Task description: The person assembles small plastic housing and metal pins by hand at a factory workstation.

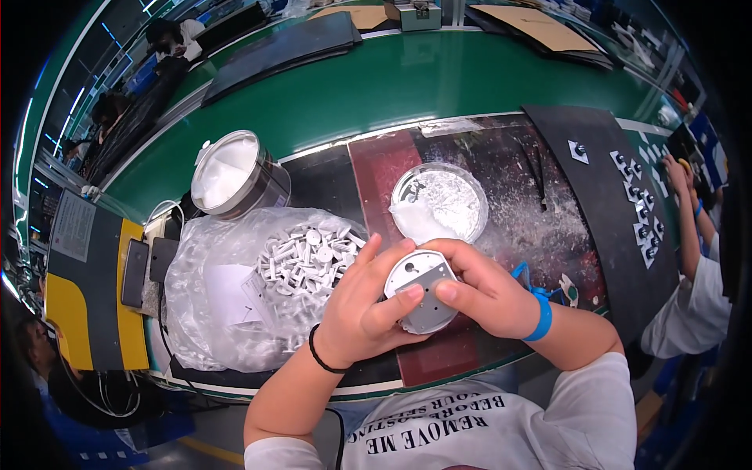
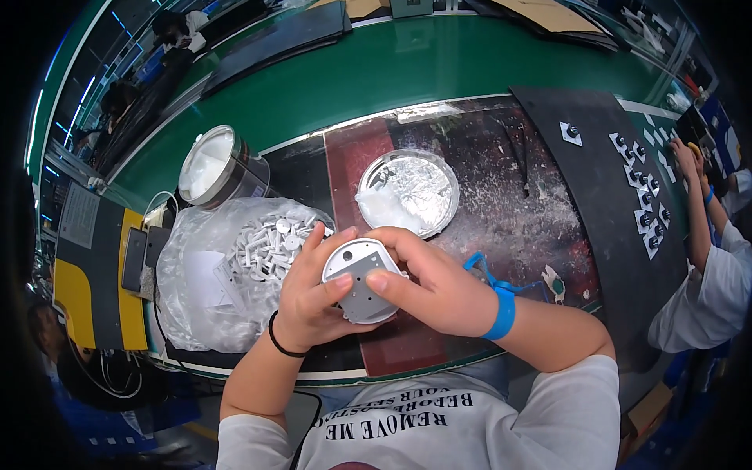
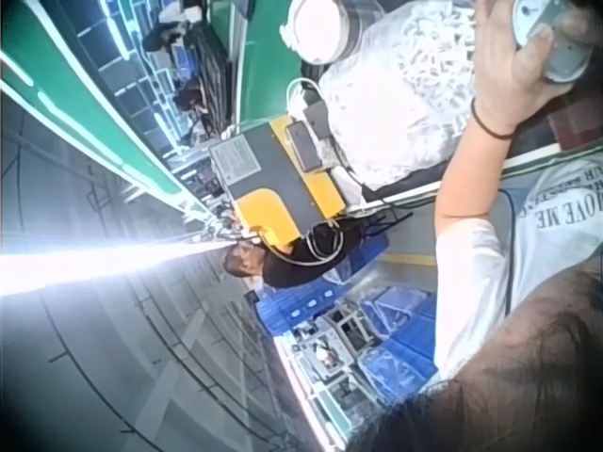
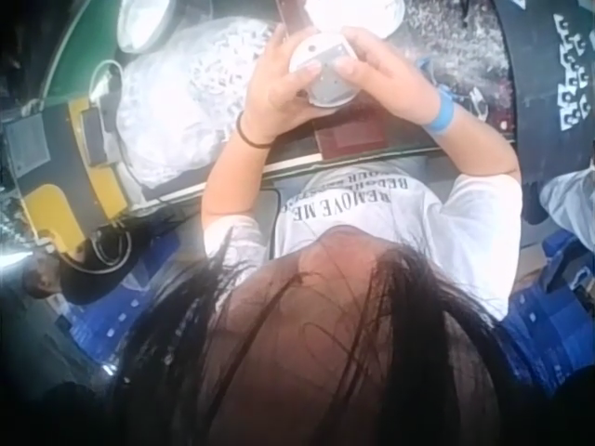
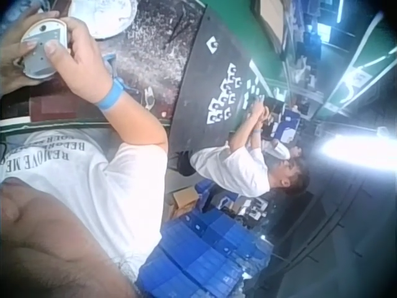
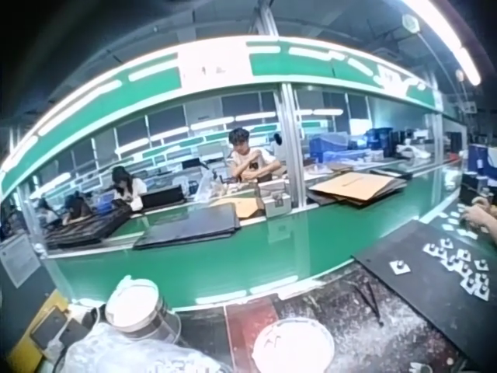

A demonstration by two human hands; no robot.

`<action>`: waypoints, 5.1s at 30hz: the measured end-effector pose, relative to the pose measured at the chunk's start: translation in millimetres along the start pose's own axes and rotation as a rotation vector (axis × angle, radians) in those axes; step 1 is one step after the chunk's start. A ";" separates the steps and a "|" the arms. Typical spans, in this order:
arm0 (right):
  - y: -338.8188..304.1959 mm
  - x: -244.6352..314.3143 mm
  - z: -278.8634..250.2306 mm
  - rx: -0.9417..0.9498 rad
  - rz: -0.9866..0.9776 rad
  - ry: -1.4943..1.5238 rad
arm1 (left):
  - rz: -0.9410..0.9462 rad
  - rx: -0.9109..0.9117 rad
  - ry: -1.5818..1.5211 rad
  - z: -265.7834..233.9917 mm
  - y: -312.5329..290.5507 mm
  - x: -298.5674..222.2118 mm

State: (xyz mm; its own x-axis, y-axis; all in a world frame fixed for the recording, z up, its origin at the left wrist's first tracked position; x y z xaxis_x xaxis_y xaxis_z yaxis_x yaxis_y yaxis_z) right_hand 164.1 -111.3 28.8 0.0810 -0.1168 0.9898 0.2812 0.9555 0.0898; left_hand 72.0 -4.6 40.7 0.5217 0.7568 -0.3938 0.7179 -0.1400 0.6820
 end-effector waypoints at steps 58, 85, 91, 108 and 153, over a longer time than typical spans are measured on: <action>3.8 5.4 -10.6 0.018 -0.005 -0.169 | -0.007 0.006 0.017 4.0 -0.9 3.0; 2.2 -8.0 -6.3 0.061 0.069 0.008 | -0.017 0.027 0.080 1.9 0.0 2.0; 1.0 -7.7 -2.4 -0.010 -0.034 0.047 | -0.019 0.004 0.067 4.1 0.4 3.4; 51.6 3.3 26.7 -0.003 -0.457 -1.215 | -0.154 -0.698 -0.181 -81.5 -22.0 38.2; 24.1 -11.5 -79.6 -0.226 -0.266 -1.366 | -0.141 -0.206 -0.162 -20.1 -8.2 32.9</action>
State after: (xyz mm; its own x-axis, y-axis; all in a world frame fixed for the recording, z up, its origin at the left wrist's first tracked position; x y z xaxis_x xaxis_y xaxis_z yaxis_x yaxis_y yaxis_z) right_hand 246.0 -108.5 10.9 -0.9397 0.1916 0.2833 0.2968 0.8682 0.3976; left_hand 74.0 34.2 34.5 0.5019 0.6453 -0.5759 0.6887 0.1047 0.7175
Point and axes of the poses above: each hand's wrist, its own y-axis towards the middle knuckle, its own z-axis out of the palm, x = y × z, the point moved 5 cm from there along y, towards the middle knuckle, and after that the axes turned 3 degrees about x, right-handed, at the moved point
